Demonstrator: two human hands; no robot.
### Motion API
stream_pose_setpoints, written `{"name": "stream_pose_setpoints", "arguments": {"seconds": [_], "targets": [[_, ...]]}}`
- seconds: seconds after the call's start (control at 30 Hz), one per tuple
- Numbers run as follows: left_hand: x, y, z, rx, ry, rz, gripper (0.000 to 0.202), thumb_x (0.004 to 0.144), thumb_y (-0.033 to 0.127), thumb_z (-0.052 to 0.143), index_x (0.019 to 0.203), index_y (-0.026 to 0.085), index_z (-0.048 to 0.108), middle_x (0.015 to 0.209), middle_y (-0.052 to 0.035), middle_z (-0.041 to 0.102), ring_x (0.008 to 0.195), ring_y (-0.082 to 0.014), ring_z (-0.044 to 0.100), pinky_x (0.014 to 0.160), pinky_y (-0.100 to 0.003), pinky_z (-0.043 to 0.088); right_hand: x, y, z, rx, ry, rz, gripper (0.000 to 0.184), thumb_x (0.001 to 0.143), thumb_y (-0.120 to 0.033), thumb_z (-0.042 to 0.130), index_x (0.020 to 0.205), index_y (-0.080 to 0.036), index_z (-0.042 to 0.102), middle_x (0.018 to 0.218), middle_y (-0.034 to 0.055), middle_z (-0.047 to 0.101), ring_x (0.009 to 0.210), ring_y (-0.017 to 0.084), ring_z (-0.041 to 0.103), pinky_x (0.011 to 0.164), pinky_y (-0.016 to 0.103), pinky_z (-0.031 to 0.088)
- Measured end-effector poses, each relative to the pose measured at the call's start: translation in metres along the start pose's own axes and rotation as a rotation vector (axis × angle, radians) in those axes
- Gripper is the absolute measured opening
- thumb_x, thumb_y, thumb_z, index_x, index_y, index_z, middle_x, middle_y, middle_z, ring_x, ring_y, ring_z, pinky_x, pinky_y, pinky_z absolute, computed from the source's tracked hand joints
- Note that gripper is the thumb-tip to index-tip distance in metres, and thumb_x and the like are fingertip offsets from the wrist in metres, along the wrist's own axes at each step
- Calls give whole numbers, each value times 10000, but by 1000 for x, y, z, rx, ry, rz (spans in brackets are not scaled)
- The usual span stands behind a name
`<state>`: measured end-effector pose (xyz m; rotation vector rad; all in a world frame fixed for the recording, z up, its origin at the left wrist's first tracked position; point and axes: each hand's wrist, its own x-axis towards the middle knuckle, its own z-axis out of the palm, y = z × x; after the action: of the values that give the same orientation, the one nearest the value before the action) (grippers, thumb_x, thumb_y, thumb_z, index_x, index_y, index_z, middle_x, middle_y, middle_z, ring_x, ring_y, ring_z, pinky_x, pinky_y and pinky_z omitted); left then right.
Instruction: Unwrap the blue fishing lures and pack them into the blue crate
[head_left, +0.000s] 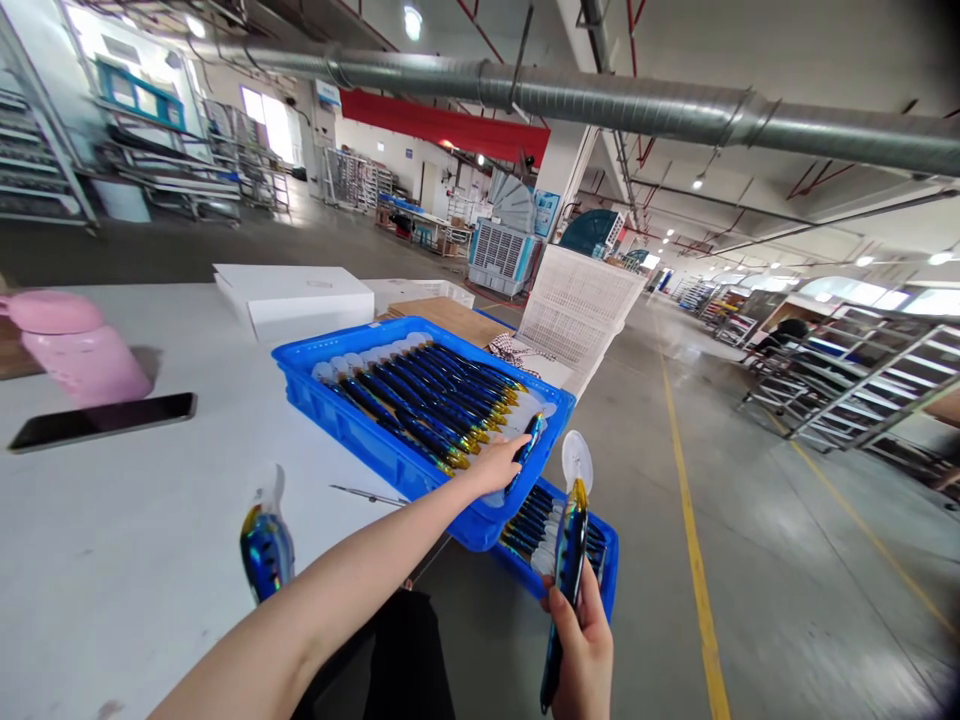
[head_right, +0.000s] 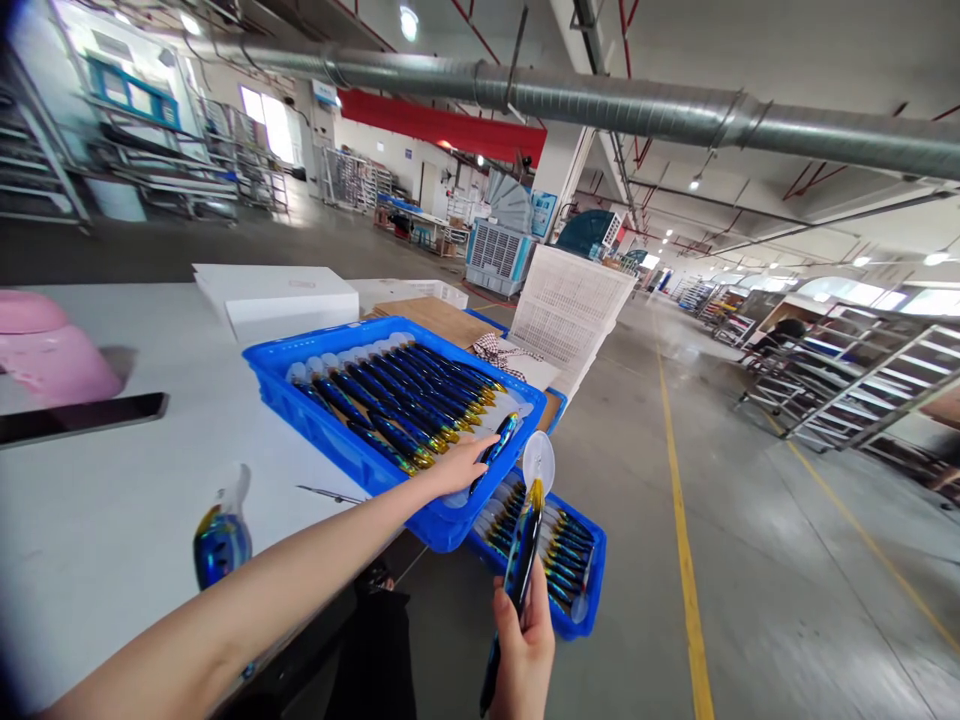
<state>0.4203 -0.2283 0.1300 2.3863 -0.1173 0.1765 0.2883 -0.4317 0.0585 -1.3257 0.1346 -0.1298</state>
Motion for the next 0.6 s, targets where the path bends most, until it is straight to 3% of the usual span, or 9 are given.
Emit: {"name": "stream_pose_setpoints", "arguments": {"seconds": [0.13, 0.3, 0.37, 0.5, 0.6], "targets": [[5, 1, -3, -36, -26, 2, 559, 841, 181, 533, 1396, 237, 503, 1384, -65, 574, 1260, -228, 538, 1046, -298, 405, 0, 3, -2, 25, 8, -40, 776, 659, -426, 804, 1360, -207, 552, 1114, 72, 720, 1025, 284, 669, 803, 309, 541], [6, 5, -4, -21, -47, -29, 587, 840, 272, 574, 1418, 225, 477, 1333, -112, 614, 1205, -310, 581, 1019, -422, 430, 0, 6, -5, 19, 13, -57, 742, 688, -433, 786, 1356, -209, 557, 1115, 70, 719, 994, 270, 675, 791, 296, 537], [5, 5, -3, -21, -46, -28, 570, 846, 246, 564, 1410, 226, 489, 1348, -114, 603, 1224, -310, 569, 1033, -424, 417, 1, 9, -8, 3, 10, -56, 759, 690, -444, 782, 1370, -208, 543, 1137, 71, 713, 1019, 274, 665, 790, 294, 537], [9, 2, -3, -60, -24, -31, 577, 829, 173, 555, 1400, 234, 504, 1334, -92, 618, 1213, -283, 583, 1033, -387, 424, 4, 10, -14, -20, -3, -35, 788, 685, -450, 782, 1387, -202, 525, 1188, 68, 695, 1026, 275, 659, 792, 291, 538], [13, 0, -8, -120, 14, -16, 570, 811, 133, 551, 1374, 220, 534, 1349, -61, 610, 1199, -229, 594, 1003, -291, 442, 4, 3, -14, -13, 9, -21, 794, 679, -447, 784, 1385, -195, 524, 1232, 73, 673, 1047, 279, 651, 808, 298, 537]]}}
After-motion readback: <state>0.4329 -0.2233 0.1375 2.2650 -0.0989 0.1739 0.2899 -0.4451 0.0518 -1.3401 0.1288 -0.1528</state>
